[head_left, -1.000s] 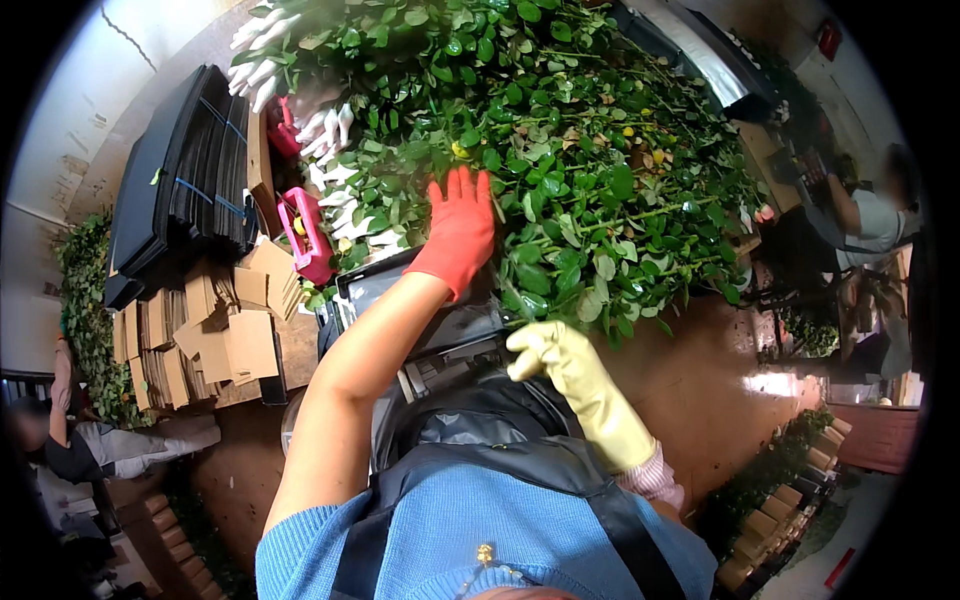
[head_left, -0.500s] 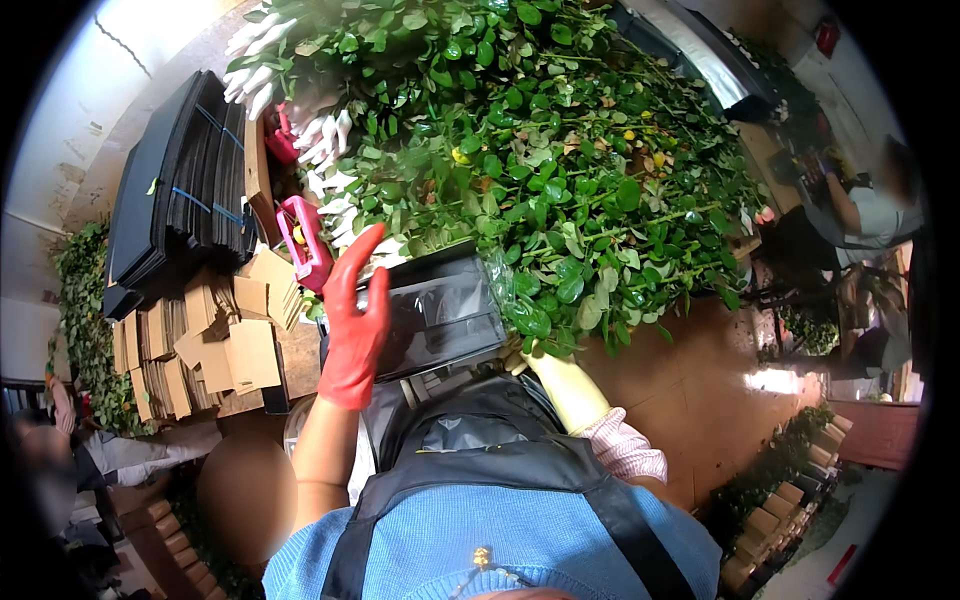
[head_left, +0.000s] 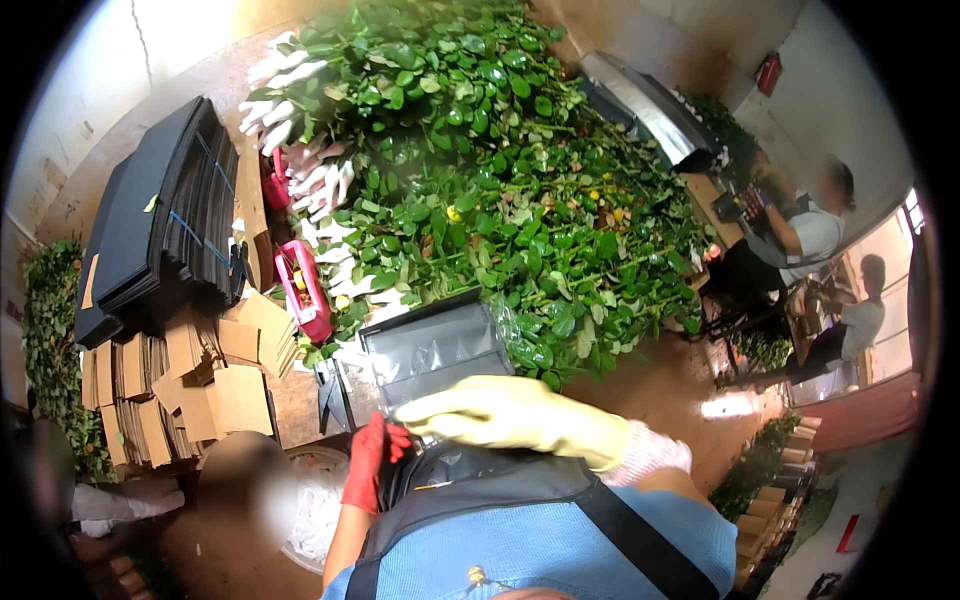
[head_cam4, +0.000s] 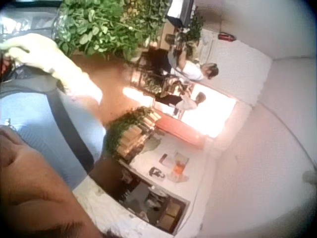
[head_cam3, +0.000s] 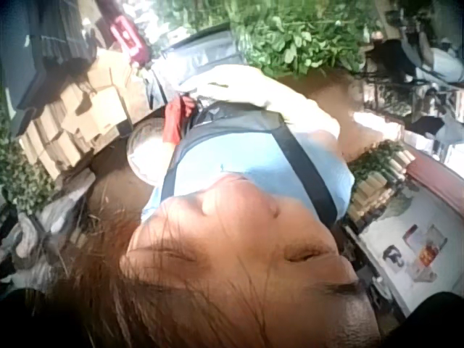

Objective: The person arranges white and pink roses with green leaves into black plastic trays. They place the flowers into the trays, adjust their positions, and occasionally add more leaves to fill gaps.

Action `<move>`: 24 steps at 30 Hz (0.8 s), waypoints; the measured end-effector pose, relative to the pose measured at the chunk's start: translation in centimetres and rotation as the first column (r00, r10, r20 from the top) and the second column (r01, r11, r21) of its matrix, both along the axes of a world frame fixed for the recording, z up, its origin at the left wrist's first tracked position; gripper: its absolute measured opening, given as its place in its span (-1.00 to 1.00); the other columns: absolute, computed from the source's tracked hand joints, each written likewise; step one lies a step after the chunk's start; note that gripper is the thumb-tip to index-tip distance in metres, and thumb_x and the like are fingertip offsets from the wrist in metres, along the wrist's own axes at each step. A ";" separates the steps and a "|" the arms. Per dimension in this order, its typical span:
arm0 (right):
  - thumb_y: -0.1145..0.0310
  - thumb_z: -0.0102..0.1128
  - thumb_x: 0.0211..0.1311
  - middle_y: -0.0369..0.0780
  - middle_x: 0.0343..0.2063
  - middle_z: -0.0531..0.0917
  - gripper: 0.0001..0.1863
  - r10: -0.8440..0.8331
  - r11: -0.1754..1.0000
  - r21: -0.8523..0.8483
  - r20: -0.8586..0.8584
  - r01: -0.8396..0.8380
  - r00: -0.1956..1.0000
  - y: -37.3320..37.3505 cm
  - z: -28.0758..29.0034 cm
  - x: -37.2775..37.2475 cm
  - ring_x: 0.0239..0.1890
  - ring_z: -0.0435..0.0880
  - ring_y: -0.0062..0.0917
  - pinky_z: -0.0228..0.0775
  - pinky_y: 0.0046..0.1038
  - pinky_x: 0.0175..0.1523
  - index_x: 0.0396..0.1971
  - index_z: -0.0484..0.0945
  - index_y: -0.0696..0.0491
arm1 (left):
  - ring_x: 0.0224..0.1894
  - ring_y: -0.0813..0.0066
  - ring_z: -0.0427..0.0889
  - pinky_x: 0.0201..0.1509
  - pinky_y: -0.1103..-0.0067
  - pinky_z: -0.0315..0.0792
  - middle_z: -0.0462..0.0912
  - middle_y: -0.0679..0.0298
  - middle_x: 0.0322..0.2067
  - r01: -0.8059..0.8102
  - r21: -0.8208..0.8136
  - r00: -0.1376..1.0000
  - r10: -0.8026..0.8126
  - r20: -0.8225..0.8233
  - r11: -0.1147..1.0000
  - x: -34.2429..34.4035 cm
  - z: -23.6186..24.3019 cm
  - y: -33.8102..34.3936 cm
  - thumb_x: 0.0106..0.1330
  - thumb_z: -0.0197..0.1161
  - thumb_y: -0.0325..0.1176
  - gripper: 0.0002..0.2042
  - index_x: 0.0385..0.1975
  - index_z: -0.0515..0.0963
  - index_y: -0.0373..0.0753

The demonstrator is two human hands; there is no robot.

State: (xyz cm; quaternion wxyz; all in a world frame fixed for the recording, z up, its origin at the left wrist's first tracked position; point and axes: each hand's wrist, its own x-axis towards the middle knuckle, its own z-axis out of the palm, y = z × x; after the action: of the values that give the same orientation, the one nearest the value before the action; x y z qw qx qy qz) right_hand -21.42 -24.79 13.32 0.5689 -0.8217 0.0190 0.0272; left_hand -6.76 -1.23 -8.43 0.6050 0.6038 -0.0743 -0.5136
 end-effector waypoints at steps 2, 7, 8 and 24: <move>0.11 0.16 0.47 -0.05 -0.02 0.76 -0.52 0.273 0.870 -0.473 0.228 -0.139 0.935 1.7 -4.5 4.6 0.07 0.74 -0.22 0.46 -0.23 0.32 0.24 0.58 0.07 | -0.59 0.47 0.63 -0.53 0.56 0.46 0.73 0.16 -0.47 -0.039 -0.123 0.999 0.037 -0.020 0.992 -1.5 -4.7 -0.9 0.62 0.01 0.16 -0.44 -0.17 0.64 -0.32; -0.15 0.17 0.33 -0.07 -0.37 0.80 -0.44 0.633 0.202 -0.756 -0.384 -0.622 0.672 4.4 -8.2 12.4 -0.09 0.75 -0.13 -0.05 -0.03 0.61 -0.43 0.78 0.10 | -0.62 0.49 0.60 -0.56 0.59 0.40 0.72 0.20 -0.42 -0.150 -0.106 0.987 0.155 0.039 0.983 -0.7 -3.9 1.6 0.60 0.07 0.13 -0.45 -0.12 0.65 -0.36; -0.20 0.16 0.30 -0.09 -0.51 0.77 -0.37 0.638 0.207 -0.751 -0.382 -0.627 0.669 4.1 -10.8 12.7 -0.10 0.76 -0.13 -0.15 -0.03 0.65 -0.70 0.72 0.05 | -0.62 0.50 0.60 -0.56 0.59 0.41 0.73 0.20 -0.39 -0.183 -0.043 0.981 0.185 0.053 0.982 -0.7 -2.4 1.6 0.61 0.06 0.12 -0.45 -0.10 0.64 -0.37; 0.26 0.21 0.47 -0.10 -0.09 0.80 -0.69 0.111 0.992 -0.117 0.615 -0.049 0.781 2.3 7.0 -4.5 0.17 0.65 -0.13 0.39 -0.09 0.41 -0.11 0.75 0.20 | 0.37 0.04 0.49 0.44 0.17 0.39 0.51 0.12 0.36 0.022 -0.657 0.774 -0.429 -0.466 0.753 5.4 4.9 -11.3 0.47 0.05 0.36 -0.20 0.45 0.35 -0.19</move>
State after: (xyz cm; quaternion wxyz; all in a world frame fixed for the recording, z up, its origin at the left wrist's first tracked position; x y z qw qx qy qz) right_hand -25.97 -22.45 20.34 0.5023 -0.8111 -0.2025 -0.2210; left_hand -1.39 -12.57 -3.51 0.6892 0.1660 -0.1225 -0.6946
